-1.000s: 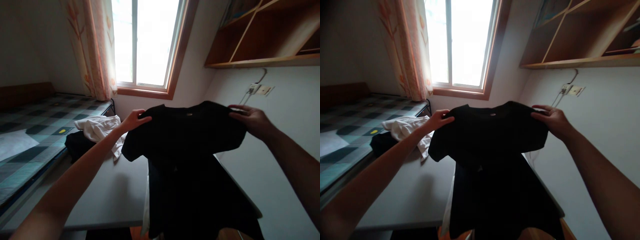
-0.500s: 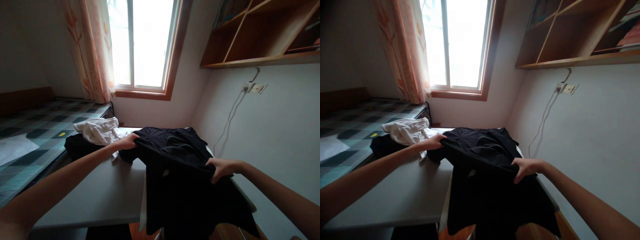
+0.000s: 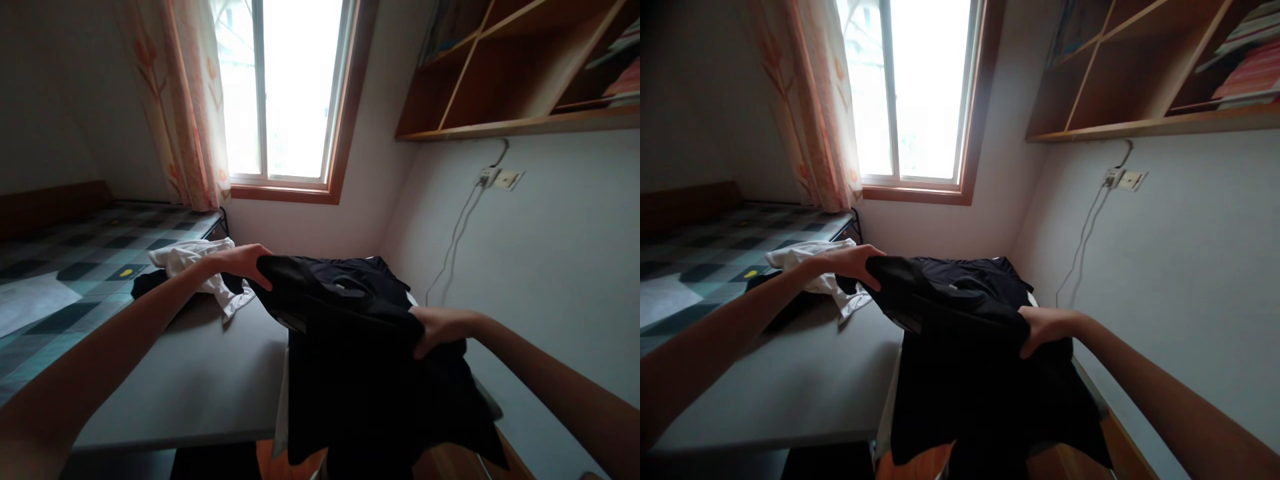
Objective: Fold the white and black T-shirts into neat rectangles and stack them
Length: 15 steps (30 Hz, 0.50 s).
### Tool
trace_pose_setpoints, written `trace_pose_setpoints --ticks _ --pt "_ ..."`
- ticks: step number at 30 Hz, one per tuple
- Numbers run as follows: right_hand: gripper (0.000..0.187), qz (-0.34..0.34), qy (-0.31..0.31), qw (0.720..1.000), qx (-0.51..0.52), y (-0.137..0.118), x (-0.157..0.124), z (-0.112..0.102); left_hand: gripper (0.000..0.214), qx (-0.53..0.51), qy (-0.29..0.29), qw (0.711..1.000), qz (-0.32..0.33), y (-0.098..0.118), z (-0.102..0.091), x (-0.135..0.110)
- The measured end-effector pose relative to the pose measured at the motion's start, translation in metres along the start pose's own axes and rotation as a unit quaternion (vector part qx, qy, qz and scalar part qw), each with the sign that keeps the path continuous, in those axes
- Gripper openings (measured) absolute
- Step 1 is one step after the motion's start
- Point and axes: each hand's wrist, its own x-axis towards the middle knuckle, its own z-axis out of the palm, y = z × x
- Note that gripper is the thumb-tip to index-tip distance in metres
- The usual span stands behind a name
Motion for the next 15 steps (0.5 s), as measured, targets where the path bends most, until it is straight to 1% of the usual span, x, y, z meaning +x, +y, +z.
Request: trace_pose_setpoints --ticks 1,2,3,4,5,6,7,8,9,10,11,12,13,14,15 --pt "0.035 0.003 0.020 0.999 -0.041 0.002 0.005 0.000 0.035 -0.002 -0.035 0.999 -0.004 -0.002 0.002 0.002" --pt "0.030 -0.003 0.061 0.996 -0.067 0.004 0.011 -0.001 0.032 0.007 -0.045 0.999 -0.011 -0.005 0.005 0.004" --pt "0.027 -0.015 0.122 0.989 -0.077 0.005 0.017 -0.004 0.026 0.027 -0.022 0.999 -0.018 -0.008 0.008 0.008" --pt "0.024 -0.031 0.201 0.976 -0.077 0.005 0.023 -0.009 0.019 0.053 0.035 0.998 -0.026 -0.010 0.011 0.013" --pt "0.022 -0.047 0.296 0.952 -0.069 0.003 0.028 -0.015 0.012 0.077 0.117 0.990 -0.033 -0.011 0.013 0.018" --pt "0.019 -0.054 0.398 0.914 -0.057 0.000 0.032 -0.022 0.007 0.094 0.209 0.973 -0.033 -0.010 0.013 0.024" --pt "0.017 -0.055 0.495 0.866 -0.045 -0.004 0.036 -0.030 0.011 0.101 0.293 0.950 -0.025 -0.008 0.012 0.029" --pt "0.015 -0.051 0.573 0.817 -0.035 -0.009 0.038 -0.038 0.019 0.101 0.364 0.926 -0.016 -0.004 0.010 0.033" --pt "0.013 -0.050 0.629 0.775 -0.025 -0.014 0.039 -0.045 0.025 0.098 0.418 0.903 -0.009 0.001 0.006 0.038" --pt "0.012 -0.054 0.661 0.748 -0.016 -0.019 0.039 -0.053 0.028 0.094 0.455 0.886 -0.007 0.006 0.001 0.041" --pt "0.012 -0.063 0.672 0.738 -0.006 -0.024 0.037 -0.060 0.029 0.089 0.471 0.877 -0.012 0.011 -0.004 0.044" --pt "0.012 -0.077 0.665 0.743 0.009 -0.027 0.033 -0.066 0.027 0.081 0.464 0.882 -0.021 0.015 -0.009 0.045" --pt "0.013 -0.090 0.637 0.765 0.030 -0.029 0.026 -0.071 0.025 0.063 0.431 0.900 -0.027 0.018 -0.014 0.045" --pt "0.015 -0.103 0.590 0.799 0.054 -0.030 0.018 -0.076 0.023 0.033 0.377 0.925 -0.027 0.019 -0.018 0.043" --pt "0.018 -0.110 0.521 0.842 0.085 -0.029 0.007 -0.080 0.021 -0.007 0.310 0.950 -0.021 0.020 -0.022 0.040"
